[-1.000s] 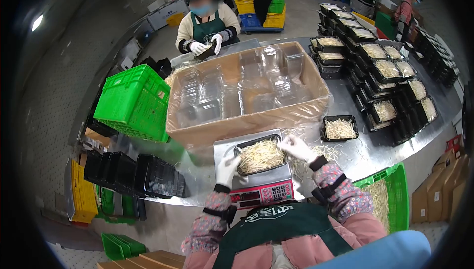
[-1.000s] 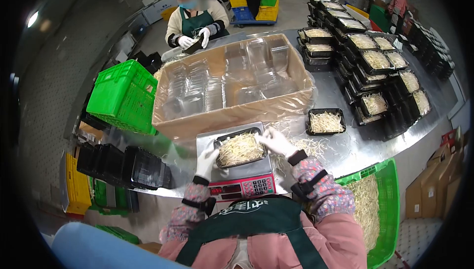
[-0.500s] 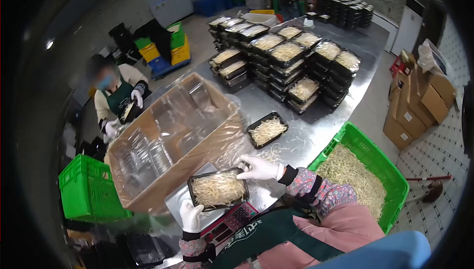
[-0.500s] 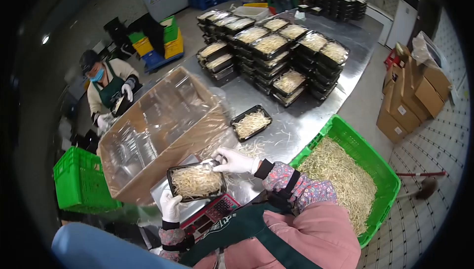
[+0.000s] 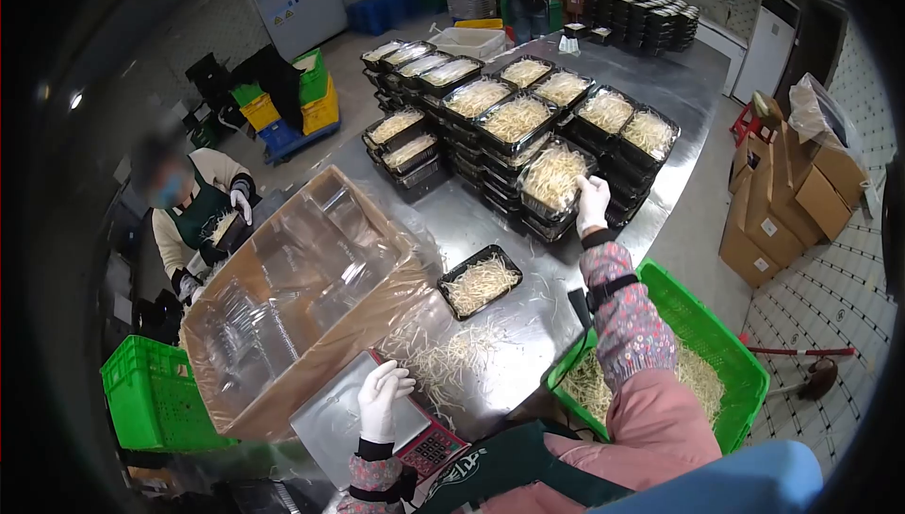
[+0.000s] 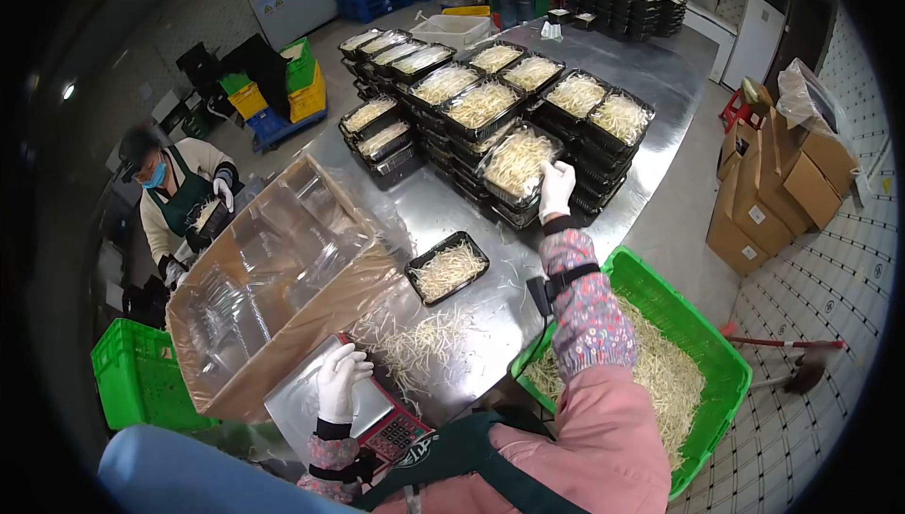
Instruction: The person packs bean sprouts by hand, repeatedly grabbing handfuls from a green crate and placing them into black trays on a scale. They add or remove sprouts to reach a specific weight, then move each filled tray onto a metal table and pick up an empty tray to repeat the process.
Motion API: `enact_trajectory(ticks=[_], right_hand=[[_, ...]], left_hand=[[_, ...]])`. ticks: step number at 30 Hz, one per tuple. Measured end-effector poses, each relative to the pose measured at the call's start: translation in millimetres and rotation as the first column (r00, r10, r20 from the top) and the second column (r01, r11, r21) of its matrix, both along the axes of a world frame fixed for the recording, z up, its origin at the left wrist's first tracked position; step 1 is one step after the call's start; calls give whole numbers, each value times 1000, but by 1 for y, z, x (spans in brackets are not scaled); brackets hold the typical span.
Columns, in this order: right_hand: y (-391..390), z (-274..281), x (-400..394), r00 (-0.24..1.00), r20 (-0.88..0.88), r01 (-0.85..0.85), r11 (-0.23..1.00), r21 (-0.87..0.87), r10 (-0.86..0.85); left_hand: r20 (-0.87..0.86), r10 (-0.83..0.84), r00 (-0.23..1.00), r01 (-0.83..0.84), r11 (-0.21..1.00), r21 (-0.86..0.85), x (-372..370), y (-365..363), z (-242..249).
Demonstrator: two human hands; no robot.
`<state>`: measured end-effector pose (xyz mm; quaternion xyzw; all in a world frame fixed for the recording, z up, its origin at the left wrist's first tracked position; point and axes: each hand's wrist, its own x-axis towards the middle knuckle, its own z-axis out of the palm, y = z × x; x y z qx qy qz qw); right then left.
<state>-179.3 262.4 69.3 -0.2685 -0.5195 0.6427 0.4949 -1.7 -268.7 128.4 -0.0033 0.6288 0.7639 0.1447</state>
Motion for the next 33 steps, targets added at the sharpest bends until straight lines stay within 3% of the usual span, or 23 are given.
enact_trajectory(ticks=[2, 4, 5, 6, 8, 9, 10, 12, 13, 14, 16, 20, 24, 28, 30, 32, 33], right_hand=[[16, 4, -7, 950, 303, -33, 989, -143, 76], [23, -12, -9, 916, 391, -4, 979, -206, 86], [25, -18, -15, 913, 407, 71, 994, -81, -32], [27, -24, -12, 903, 430, 26, 999, -30, -11], [19, -19, 7, 810, 507, 72, 908, 413, -295], [13, -4, 17, 775, 519, 82, 872, 482, -360], [6, 14, 23, 740, 501, 60, 786, 616, -449], [5, 36, 14, 853, 318, -72, 510, 857, -414], [2, 45, 5, 845, 394, -232, 416, 879, -361], [-2, 50, -7, 825, 470, -379, 308, 873, -314], [-5, 33, -24, 538, 743, -702, 276, 656, -398], [-13, 25, 3, 511, 745, -739, 224, 636, -430], [4, 31, -14, 428, 796, -766, 296, 571, -427], [-12, 22, -21, 432, 773, -746, 297, 596, -465], [-8, 23, -22, 439, 781, -742, 310, 594, -444], [6, 35, -24, 393, 847, -812, 297, 502, -358], [3, 38, -20, 461, 828, -776, 307, 551, -321]], left_hand=[[27, 5, 1000, -4, 1000, -27, -4, 10, -4], [33, 7, 999, -6, 1000, -18, -6, 19, -3], [29, 16, 999, -15, 1000, -22, -7, 21, -4], [27, 28, 999, -27, 999, -25, -6, 22, -7], [32, 26, 999, -25, 999, -29, -10, 17, -18], [48, 48, 998, -45, 997, -59, -14, 16, -21], [62, 72, 995, -67, 994, -88, -17, 18, -23], [95, 84, 992, -75, 993, -95, -26, 30, -23], [85, 79, 993, -71, 993, -94, -32, 41, -21], [72, 73, 995, -66, 993, -94, -39, 51, -20], [42, 44, 998, -37, 987, -158, -55, 69, -28], [149, 43, 988, -11, 978, -208, -77, 88, -50], [158, -11, 987, 54, 961, -272, -94, 103, -97], [241, 119, 963, -34, 944, -329, -107, 125, -127], [326, 155, 933, -76, 968, -241, -111, 127, -137], [347, 168, 923, -80, 964, -255, -118, 138, -157], [320, 183, 930, -104, 963, -249, -120, 143, -159]])
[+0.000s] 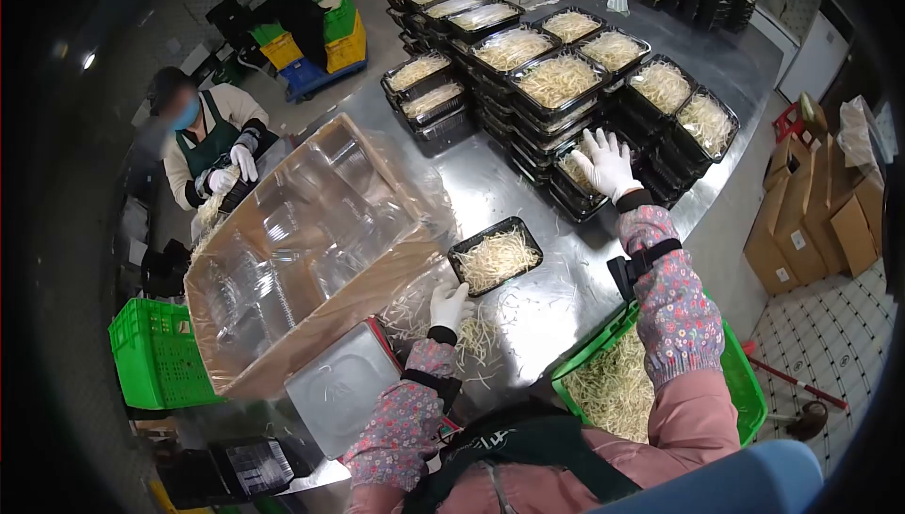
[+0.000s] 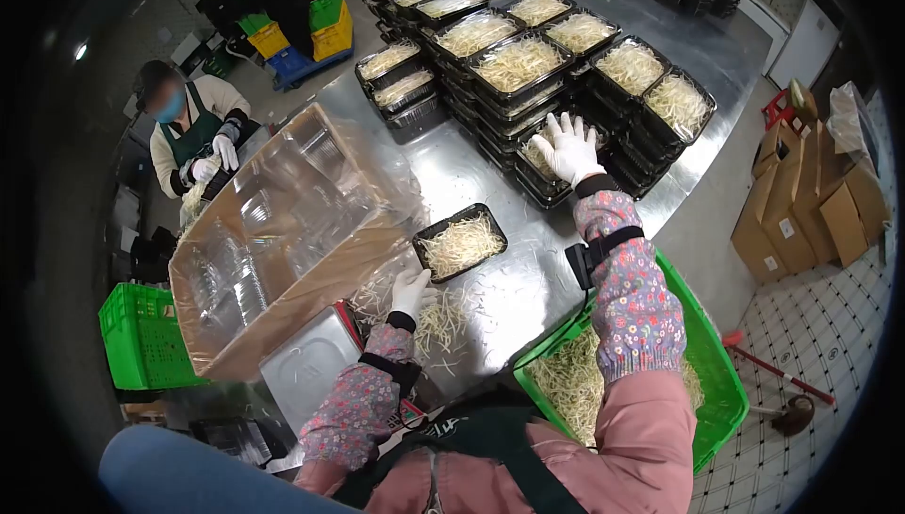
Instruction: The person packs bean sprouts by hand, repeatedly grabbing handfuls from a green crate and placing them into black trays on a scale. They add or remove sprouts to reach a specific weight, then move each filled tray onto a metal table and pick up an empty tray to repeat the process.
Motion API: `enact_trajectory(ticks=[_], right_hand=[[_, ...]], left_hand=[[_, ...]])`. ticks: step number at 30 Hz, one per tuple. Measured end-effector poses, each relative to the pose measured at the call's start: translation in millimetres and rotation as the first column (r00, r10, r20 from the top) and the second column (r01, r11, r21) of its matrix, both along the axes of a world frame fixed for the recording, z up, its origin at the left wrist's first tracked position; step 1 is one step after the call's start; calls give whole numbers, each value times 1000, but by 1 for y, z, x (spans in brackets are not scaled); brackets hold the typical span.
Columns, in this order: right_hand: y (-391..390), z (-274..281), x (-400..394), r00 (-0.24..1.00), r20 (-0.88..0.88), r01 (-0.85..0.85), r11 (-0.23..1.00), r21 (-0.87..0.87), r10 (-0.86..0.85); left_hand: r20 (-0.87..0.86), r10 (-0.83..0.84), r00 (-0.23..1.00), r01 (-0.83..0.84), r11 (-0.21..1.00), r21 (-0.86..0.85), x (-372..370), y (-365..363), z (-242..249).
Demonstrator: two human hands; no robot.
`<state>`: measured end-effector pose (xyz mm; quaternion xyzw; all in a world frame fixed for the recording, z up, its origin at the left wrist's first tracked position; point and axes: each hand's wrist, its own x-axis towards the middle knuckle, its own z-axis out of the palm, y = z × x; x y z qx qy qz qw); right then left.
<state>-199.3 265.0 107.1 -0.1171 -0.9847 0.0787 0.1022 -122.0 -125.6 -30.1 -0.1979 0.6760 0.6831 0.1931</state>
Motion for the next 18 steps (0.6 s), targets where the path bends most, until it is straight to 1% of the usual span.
enact_trajectory(ticks=[1, 2, 3, 4, 5, 6, 7, 8, 9, 10, 11, 13, 14, 15, 17, 18], right_hand=[[-7, 4, 8, 997, -74, -18, 999, -36, 15], [-17, 6, 17, 982, -183, -54, 998, -35, 47], [-30, 11, 28, 953, -297, -99, 989, -105, 64], [-42, 13, 40, 929, -359, -164, 969, -185, 89], [-54, 16, 53, 901, -422, -225, 938, -263, 98], [-62, 20, 66, 884, -452, -278, 913, -297, 122], [-67, 24, 77, 855, -502, -306, 908, -285, 130], [-70, 29, 91, 838, -535, -335, 878, -343, 111], [-74, 33, 104, 820, -565, -368, 841, -397, 92], [-75, 33, 114, 801, -597, -346, 841, -416, 35], [-73, 35, 126, 800, -600, -355, 811, -465, 7], [-81, 39, 153, 885, -445, -275, 616, -738, -138], [-89, 41, 164, 895, -424, -249, 631, -735, -140], [-96, 35, 172, 918, -365, -226, 554, -801, -154], [-113, 19, 184, 919, -373, -254, 530, -809, -129], [-123, 14, 190, 925, -359, -245, 526, -815, -126]], left_hand=[[-29, 20, 999, -20, 1000, 4, -3, 4, -7], [-40, 12, 999, -11, 999, 32, -10, 7, -15], [-49, 4, 999, -2, 998, 57, -15, 9, -24], [-64, 40, 997, -36, 998, 60, -15, 14, -21], [-64, 17, 998, -10, 994, 107, -16, 15, -18], [-83, 35, 996, -23, 990, 139, -14, 18, -8], [-101, 53, 993, -35, 984, 176, -11, 21, -3], [-143, 76, 987, -45, 977, 210, -7, 21, 2], [-139, 73, 988, -43, 977, 211, -3, 16, 9], [-146, 58, 988, -17, 963, 268, 4, 5, 25], [-151, 41, 988, 9, 948, 319, 13, -8, 42], [-73, 39, 997, -20, 969, 247, 29, -38, 75], [-71, 12, 997, 12, 946, 323, 38, -62, 81], [-81, -13, 997, 45, 915, 402, 42, -84, 89], [-98, 87, 991, -51, 943, 328, 59, -128, 116], [-375, -32, 926, 29, 999, -13, 71, -159, 113]])
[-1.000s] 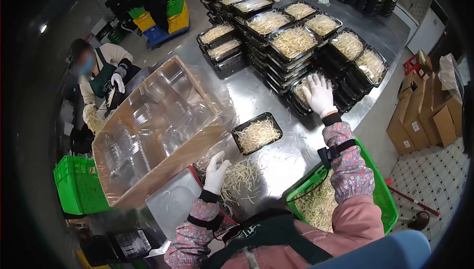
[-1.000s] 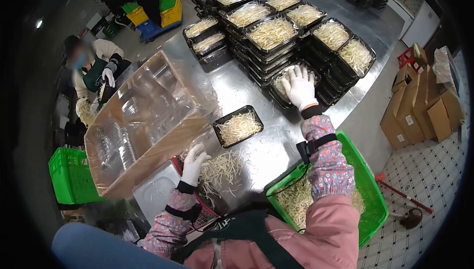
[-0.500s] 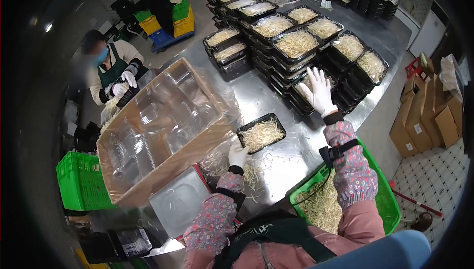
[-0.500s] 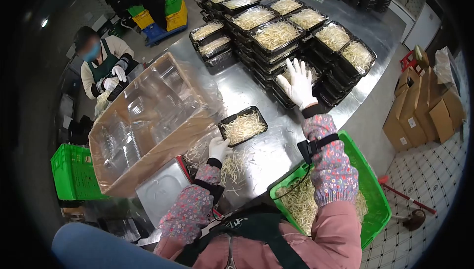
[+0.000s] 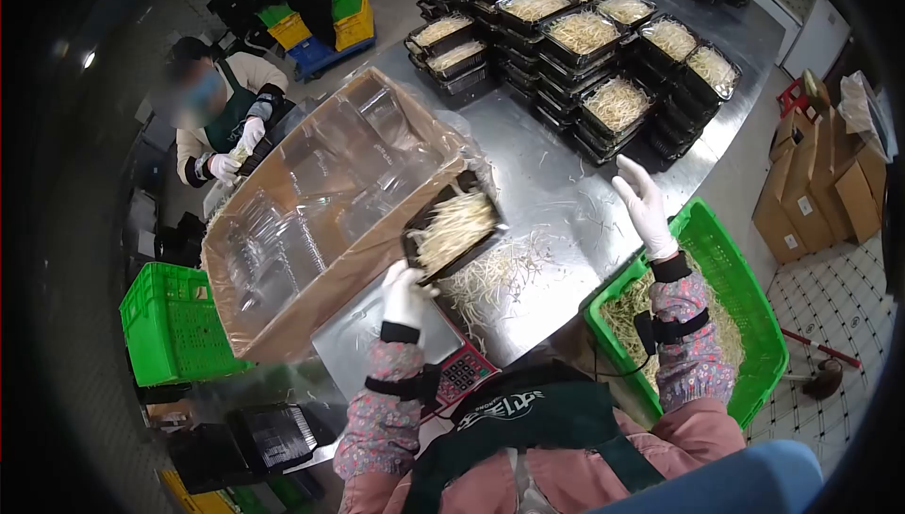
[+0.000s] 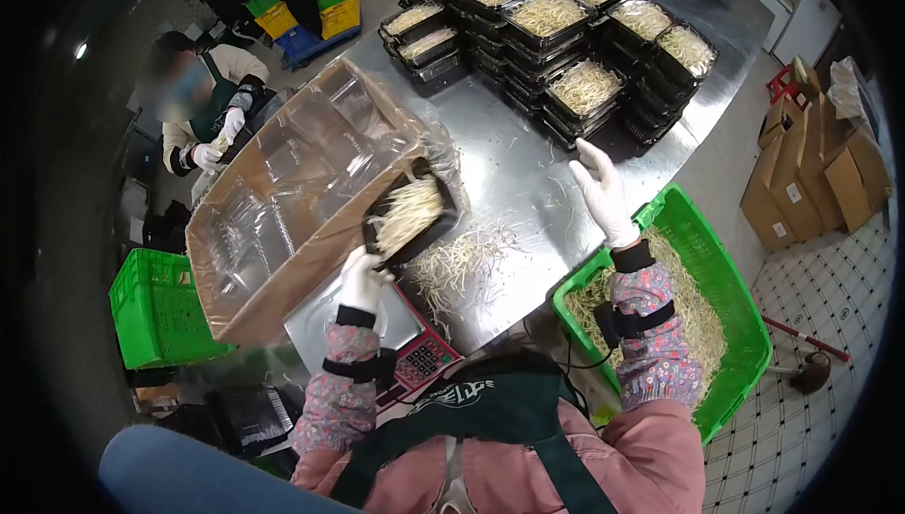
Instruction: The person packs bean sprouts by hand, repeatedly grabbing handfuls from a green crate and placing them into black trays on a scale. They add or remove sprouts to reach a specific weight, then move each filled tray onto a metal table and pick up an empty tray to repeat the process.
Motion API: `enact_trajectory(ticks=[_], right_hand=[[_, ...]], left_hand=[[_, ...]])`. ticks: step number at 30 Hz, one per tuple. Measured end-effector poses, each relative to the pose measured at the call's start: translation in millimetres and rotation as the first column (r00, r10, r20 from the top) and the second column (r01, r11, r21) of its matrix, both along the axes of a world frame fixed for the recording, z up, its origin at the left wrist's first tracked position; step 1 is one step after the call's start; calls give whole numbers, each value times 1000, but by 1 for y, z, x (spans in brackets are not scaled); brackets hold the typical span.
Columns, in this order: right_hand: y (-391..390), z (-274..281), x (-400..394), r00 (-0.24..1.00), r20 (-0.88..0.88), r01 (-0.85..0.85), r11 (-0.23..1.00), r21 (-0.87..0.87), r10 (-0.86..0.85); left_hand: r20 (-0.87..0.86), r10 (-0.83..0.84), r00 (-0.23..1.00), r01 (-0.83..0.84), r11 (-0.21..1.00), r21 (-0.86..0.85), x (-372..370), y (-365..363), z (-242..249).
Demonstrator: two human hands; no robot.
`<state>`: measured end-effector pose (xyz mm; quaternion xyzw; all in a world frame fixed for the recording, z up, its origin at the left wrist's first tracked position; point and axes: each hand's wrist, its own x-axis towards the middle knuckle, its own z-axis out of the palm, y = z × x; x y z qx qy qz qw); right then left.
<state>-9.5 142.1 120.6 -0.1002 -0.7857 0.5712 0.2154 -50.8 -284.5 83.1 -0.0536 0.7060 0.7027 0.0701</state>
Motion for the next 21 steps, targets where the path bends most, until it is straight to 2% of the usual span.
enact_trajectory(ticks=[1, 2, 3, 4, 5, 6, 7, 8, 9, 10, 11, 12, 13, 14, 15, 16, 17, 19, 20, 21], right_hand=[[-7, -15, 1, 999, -34, 29, 1000, -7, -29], [-14, -23, 4, 999, -32, 43, 999, 2, -43], [-19, -29, 7, 997, -35, 68, 998, 12, -67], [-26, -34, 10, 997, -2, 72, 997, -35, -73], [-34, -37, 11, 997, 36, 72, 994, -85, -69], [-43, -38, 12, 997, 24, 69, 996, -50, -68], [-55, -39, 12, 998, 17, 64, 998, -23, -63], [-66, -43, 11, 999, 7, 44, 999, 6, -44], [-79, -44, 11, 1000, 1, 21, 999, 32, -21], [-96, -36, 15, 1000, -2, -30, 999, -13, 30], [-105, -42, 16, 998, 39, -52, 996, 72, 49], [-118, -40, 23, 995, 34, -91, 996, 10, 91], [-127, -38, 33, 991, 30, -129, 990, -51, 130], [-128, -40, 45, 993, 32, -108, 993, -51, 110], [-126, -43, 57, 995, 11, -97, 990, 105, 97], [-122, -45, 70, 997, -8, -78, 963, 258, 83], [-116, -44, 86, 999, -5, -47, 965, 258, 51], [-100, -40, 126, 994, 43, 95, 982, 161, -103], [-87, -41, 147, 973, 109, 192, 974, 118, -205], [-76, -40, 169, 956, 66, 281, 957, 69, -285]], left_hand=[[-268, -83, 960, -10, 944, -331, 13, -29, -5], [119, 116, 986, -141, 963, 230, 24, -51, 9], [187, 69, 980, -118, 956, 268, 33, -83, 18], [148, 117, 982, -159, 938, 309, 48, -98, 29], [75, 129, 989, -144, 958, 248, 59, -128, 16], [90, 175, 980, -191, 957, 220, 73, -152, 7], [109, 231, 967, -243, 963, 119, 87, -169, 3], [158, 263, 952, -285, 948, 140, 94, -188, -15], [157, 315, 936, -329, 941, 78, 100, -200, -31], [148, 307, 940, -317, 947, 52, 108, -207, -38], [138, 297, 945, -303, 953, 25, 113, -212, -46], [260, 231, 937, -223, 973, -60, 117, -206, -16], [259, 212, 942, -203, 977, -61, 116, -210, -18], [-31, 264, 964, -260, 908, -327, 119, -215, -25], [-325, 215, 921, -366, 763, -533, 118, -217, -28], [-210, 278, 937, -343, 841, -418, 119, -208, 2], [-304, 301, 904, -412, 803, -430, 119, -185, 33], [-458, 195, 867, -345, 898, -272, 110, -161, 51], [-468, 140, 872, -254, 948, -190, 110, -132, 67], [-464, 17, 885, -133, 967, -218, 106, -113, 71]])
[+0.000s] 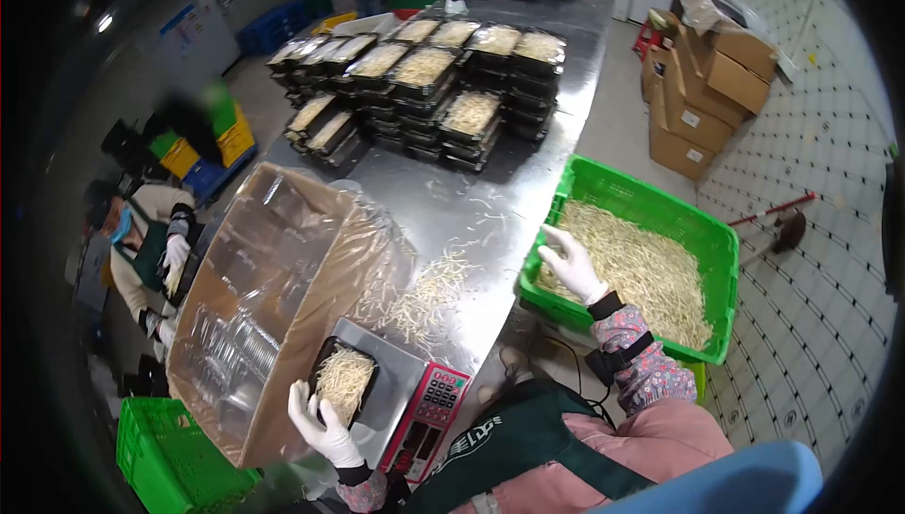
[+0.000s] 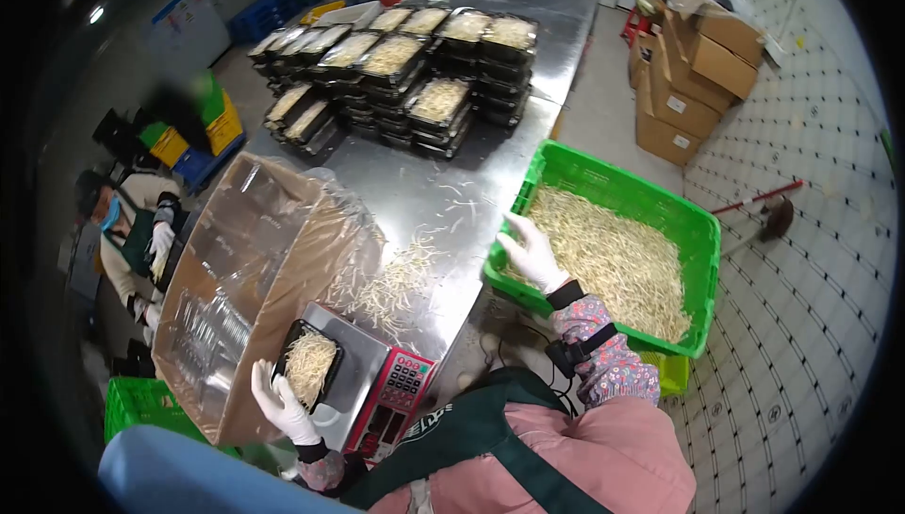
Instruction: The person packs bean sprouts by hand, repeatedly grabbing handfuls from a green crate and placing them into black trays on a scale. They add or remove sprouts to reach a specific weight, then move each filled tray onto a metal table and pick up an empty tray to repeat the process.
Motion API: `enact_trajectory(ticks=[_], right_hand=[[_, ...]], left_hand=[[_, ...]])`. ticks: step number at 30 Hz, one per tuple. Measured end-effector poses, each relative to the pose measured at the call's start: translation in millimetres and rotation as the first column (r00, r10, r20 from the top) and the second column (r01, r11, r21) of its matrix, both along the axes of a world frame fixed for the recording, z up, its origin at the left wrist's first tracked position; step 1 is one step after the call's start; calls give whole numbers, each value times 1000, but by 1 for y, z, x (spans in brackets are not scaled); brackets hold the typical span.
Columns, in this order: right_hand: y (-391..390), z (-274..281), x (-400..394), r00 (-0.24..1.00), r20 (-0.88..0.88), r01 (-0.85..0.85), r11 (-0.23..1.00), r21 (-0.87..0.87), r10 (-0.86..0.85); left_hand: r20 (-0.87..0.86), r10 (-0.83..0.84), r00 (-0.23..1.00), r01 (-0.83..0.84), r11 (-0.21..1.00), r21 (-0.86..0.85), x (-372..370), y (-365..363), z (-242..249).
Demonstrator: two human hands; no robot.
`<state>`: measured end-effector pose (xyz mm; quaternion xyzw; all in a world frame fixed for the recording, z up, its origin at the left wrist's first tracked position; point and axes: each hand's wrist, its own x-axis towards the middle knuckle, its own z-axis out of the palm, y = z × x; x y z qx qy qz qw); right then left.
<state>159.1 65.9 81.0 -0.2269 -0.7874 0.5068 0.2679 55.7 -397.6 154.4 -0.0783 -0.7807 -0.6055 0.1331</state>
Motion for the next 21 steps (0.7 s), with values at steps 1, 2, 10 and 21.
enact_trajectory(ticks=[1, 2, 10, 21], right_hand=[[12, 3, 24, 994, 13, 103, 993, 58, -104], [25, 7, 50, 977, 22, 209, 971, 117, -213], [79, 20, 273, 686, 104, 709, 694, 127, -720], [170, -65, 370, 562, 749, 274, 934, 231, -350]], left_hand=[[14, -110, 994, 110, 994, -4, 0, 26, 6], [28, -225, 974, 225, 974, -7, 2, 54, 10], [225, -814, 535, 835, 550, 4, 27, 225, -4], [381, -923, 55, 734, -221, -642, 62, 495, -103]])
